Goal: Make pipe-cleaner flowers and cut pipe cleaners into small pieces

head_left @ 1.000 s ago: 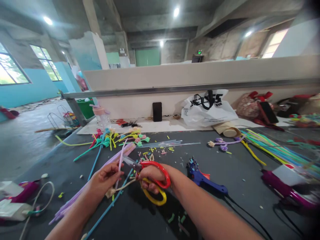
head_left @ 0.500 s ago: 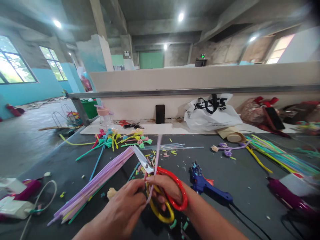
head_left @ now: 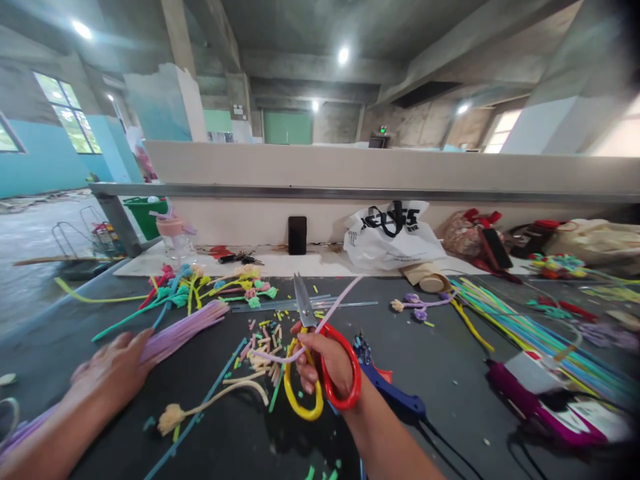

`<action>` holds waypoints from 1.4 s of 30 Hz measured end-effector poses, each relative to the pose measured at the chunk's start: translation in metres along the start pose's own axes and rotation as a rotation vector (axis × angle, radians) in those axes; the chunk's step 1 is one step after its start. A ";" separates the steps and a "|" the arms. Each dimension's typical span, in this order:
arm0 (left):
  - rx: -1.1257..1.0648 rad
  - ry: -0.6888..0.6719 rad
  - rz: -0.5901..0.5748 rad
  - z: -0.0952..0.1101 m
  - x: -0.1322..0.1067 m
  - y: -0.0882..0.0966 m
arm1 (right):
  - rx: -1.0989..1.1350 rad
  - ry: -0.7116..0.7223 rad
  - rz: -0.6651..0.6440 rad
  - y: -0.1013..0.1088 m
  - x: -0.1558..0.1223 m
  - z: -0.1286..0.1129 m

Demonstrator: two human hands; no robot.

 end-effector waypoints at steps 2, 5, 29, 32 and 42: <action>0.114 -0.004 0.037 0.025 -0.015 0.006 | 0.017 0.031 0.044 0.004 0.001 -0.001; -0.007 -0.247 -0.157 0.076 -0.050 -0.016 | 0.037 0.035 0.089 0.008 0.003 -0.001; -0.273 -0.704 -0.333 0.212 -0.044 -0.037 | -0.078 -0.016 0.140 0.011 0.003 0.017; -0.314 -0.725 -0.379 0.204 -0.040 -0.044 | -0.121 -0.048 0.224 0.010 0.002 0.017; -0.134 -0.562 -0.501 0.201 -0.033 -0.050 | -0.203 0.124 0.384 0.019 -0.002 -0.002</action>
Point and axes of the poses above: each hand's wrist, its own x-axis towards the middle knuckle, its own y-axis out of the back of the hand, z = x × y, the point moved 5 cm from there along x, towards the middle knuckle, and after that the axes turned 15 degrees about -z, right-handed, at the moved point
